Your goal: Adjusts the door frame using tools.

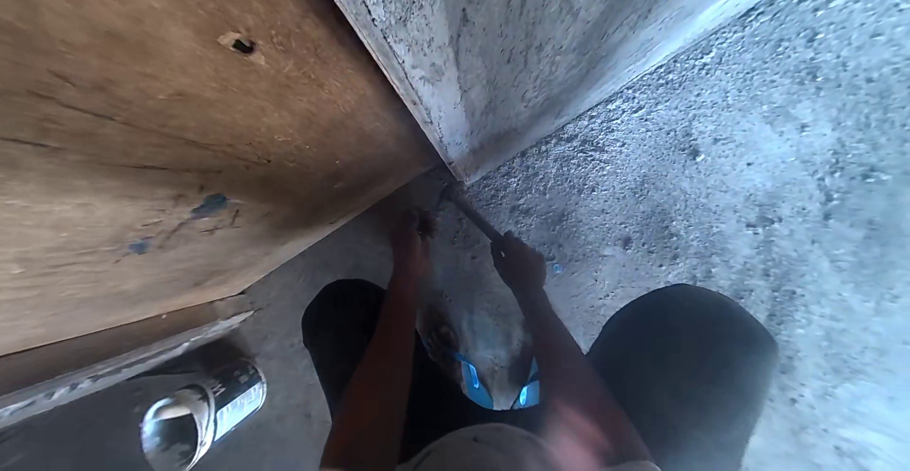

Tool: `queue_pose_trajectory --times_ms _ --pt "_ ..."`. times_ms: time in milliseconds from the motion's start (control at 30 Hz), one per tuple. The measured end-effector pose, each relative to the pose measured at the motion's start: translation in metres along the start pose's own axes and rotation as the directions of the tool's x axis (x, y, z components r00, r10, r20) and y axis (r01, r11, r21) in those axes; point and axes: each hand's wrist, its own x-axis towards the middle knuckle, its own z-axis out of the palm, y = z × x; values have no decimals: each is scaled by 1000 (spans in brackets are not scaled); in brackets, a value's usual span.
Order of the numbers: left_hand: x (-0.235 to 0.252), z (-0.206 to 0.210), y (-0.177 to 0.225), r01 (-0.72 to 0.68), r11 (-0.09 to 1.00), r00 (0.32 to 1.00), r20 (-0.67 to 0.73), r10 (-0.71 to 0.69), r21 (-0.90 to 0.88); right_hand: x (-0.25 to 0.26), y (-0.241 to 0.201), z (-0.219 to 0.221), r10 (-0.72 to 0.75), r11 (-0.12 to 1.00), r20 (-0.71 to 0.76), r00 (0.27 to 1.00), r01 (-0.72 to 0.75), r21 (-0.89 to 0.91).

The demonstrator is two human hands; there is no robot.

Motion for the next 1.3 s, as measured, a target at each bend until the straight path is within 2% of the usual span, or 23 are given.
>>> queue_pose_trajectory --times_ms 200,300,400,533,600,700,833,933,1000,1067,1167,1233,1300 --pt "15 5 -5 165 980 981 -87 -175 -109 -6 -6 0 61 998 -23 998 -62 -30" --pt "27 15 -15 254 964 960 -142 -242 77 -18 -11 -4 132 991 1 991 -132 -30" --pt "49 25 -40 229 926 973 -111 -205 301 -26 2 -2 246 969 -10 969 -245 33" --pt "91 47 -81 155 823 987 -58 -147 547 -25 23 15 335 914 -103 937 -296 276" --pt "101 60 -93 123 795 992 -41 -123 595 -24 28 25 344 868 -116 932 -269 417" --pt "115 77 -109 168 849 986 -79 -148 502 -21 30 39 313 781 -106 944 -193 594" --pt "114 89 -111 286 934 953 -168 -254 214 -18 23 45 299 694 -24 954 -200 691" --pt "111 90 -109 280 945 955 -151 -257 168 -16 12 43 265 557 63 962 -206 805" --pt "112 86 -107 261 929 962 -152 -228 260 -12 3 42 237 439 147 960 -241 866" --pt "115 79 -103 214 879 976 -128 -175 426 -2 -9 46 233 384 165 958 -247 890" --pt "112 65 -90 11 729 999 -44 27 684 15 -24 61 243 340 148 959 -227 913" --pt "101 54 -72 -102 699 991 10 134 708 25 -40 72 261 282 149 954 -223 933" --pt "88 46 -52 -210 722 968 37 248 659 29 -55 78 269 220 160 950 -223 950"
